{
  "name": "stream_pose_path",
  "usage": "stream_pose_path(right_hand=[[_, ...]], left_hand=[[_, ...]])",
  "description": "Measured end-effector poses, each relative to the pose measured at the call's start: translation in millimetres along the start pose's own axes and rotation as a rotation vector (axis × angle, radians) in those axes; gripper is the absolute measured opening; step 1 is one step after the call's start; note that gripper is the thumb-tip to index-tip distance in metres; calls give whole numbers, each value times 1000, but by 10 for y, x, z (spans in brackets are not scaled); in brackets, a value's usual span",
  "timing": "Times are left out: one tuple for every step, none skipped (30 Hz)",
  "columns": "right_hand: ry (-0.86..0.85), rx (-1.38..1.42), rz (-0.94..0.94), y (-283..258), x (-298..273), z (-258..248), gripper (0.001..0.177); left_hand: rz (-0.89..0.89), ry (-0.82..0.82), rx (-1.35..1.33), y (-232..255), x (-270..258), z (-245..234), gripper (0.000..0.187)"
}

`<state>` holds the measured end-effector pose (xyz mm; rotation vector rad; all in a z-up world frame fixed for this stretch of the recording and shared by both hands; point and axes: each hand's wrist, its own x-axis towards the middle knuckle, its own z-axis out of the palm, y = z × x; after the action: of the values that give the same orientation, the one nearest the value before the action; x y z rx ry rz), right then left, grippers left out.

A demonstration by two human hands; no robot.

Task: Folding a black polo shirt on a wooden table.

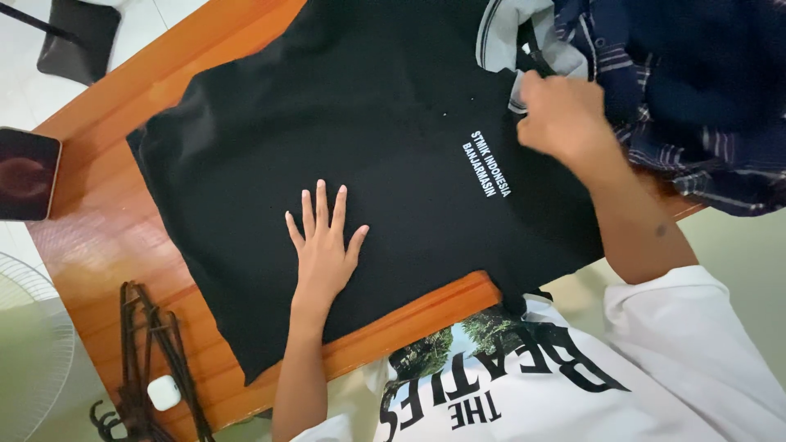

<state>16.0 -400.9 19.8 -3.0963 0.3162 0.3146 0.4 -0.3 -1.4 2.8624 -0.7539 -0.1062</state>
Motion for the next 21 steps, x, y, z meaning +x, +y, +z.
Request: stream_pose_path(right_hand=[[-22, 18, -26, -94, -2, -51, 37], [-22, 17, -27, -209, -71, -73, 37], [-120, 106, -147, -328, -141, -91, 32], [-218, 195, -267, -447, -211, -108, 28], [-221, 195, -270, -623, -283, -21, 28], [-93, 301, -543, -797, -357, 65, 17], [44, 408, -811, -971, -430, 146, 11], [42, 409, -812, -1087, -546, 267, 11], [156, 333, -905, -1201, -662, 389, 27], [270, 254, -995, -1318, -780, 509, 45], [270, 254, -997, -1327, -801, 533, 45], [246, 229, -1000, -1340, -822, 555, 55], [222, 204, -1005, -1352, -845, 577, 65], [221, 202, -1008, -1331, -764, 631, 65], [203, 220, -925, -1310, -680, 688, 74], [186, 237, -842, -1292, -597, 744, 83], [185, 235, -847, -1214, -483, 697, 83], [201, 287, -749, -1137, -369, 651, 82], [215, 339, -649, -1062, -263, 608, 82], [214, 338, -652, -982, -180, 579, 82], [194, 335, -568, -894, -90, 546, 82]], left_hand=[[8, 25, 9, -5, -6, 18, 69], [6, 25, 8, -2, 11, -13, 69], [-35, -75, -13, 3, 15, -43, 70], [-77, -176, -35, 6, 21, -71, 71], [-80, -178, -35, 9, 19, -73, 71], [-77, -170, -41, 13, 18, -75, 70], [-72, -163, -47, 14, 25, -80, 70], [-74, -165, -47, 13, 22, -66, 70], [-72, -159, -36, 11, 22, -51, 70], [-69, -154, -24, 8, 20, -37, 70], [-71, -153, -25, 8, 21, -37, 70], [-63, -145, -22, 4, 21, -40, 70], [-57, -136, -19, 2, 15, -41, 70], [-60, -135, -21, -2, 18, -41, 70], [-69, -153, -32, -7, 20, -38, 70], [-78, -171, -43, -14, 22, -35, 71], [-83, -169, -44, -15, 19, -32, 71], [-82, -164, -46, -17, 14, -30, 71], [-80, -160, -48, -19, 6, -25, 70], [-84, -159, -49, -25, -10, -30, 70], [-71, -158, -54, -27, -13, -34, 70]])
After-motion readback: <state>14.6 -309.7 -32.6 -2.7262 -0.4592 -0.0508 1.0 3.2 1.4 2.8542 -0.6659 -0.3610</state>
